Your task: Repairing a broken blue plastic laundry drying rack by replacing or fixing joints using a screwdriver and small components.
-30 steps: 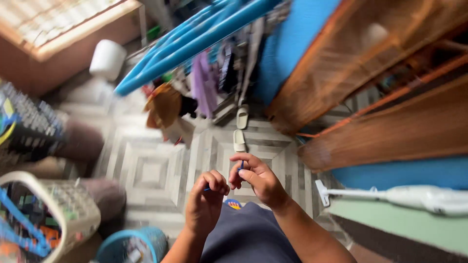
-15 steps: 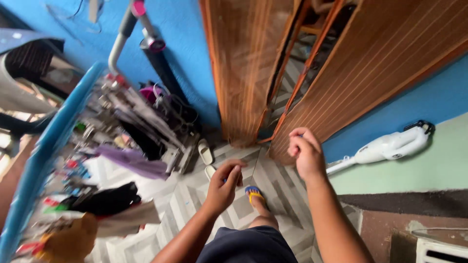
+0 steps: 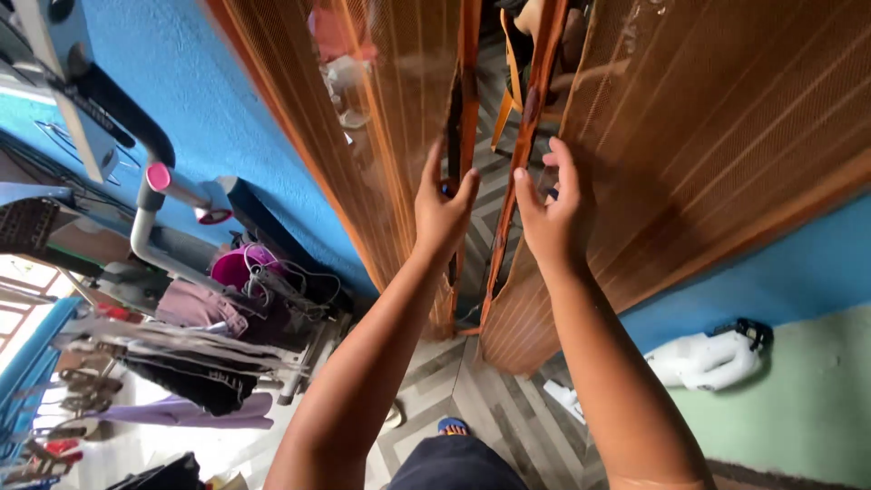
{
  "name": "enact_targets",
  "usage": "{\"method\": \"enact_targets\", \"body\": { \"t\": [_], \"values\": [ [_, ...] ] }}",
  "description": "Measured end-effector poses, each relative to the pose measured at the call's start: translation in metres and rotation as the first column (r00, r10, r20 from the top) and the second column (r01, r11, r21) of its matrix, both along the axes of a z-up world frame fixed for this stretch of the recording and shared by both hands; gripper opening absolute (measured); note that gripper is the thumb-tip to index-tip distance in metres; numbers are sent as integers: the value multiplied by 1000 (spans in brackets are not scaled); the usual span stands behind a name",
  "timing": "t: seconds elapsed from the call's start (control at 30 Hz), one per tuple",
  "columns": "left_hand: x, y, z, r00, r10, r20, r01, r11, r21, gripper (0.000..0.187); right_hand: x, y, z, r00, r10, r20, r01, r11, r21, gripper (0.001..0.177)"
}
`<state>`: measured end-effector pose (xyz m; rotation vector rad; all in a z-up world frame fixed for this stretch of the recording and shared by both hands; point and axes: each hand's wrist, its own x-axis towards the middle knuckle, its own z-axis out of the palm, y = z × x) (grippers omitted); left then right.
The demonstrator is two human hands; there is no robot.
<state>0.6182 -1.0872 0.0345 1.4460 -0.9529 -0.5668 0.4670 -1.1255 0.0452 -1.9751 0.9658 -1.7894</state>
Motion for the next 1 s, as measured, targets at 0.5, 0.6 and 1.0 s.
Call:
{"method": "enact_targets", "body": {
  "t": [0.5, 0.6, 1.0],
  "values": [
    [-13, -49, 63, 894, 170, 414, -85, 972, -218, 49, 30, -56, 19, 997, 82, 4, -82, 996, -23, 18],
    [-13, -33, 71, 871, 84, 485, -36, 993, -108, 63, 25, -48, 20, 994, 111, -22, -112, 993, -42, 13],
    [5, -13, 60, 960, 21, 278, 44, 973, -226, 19, 19, -23, 13, 980, 180, 86, -185, 982, 47, 9]
  ]
}}
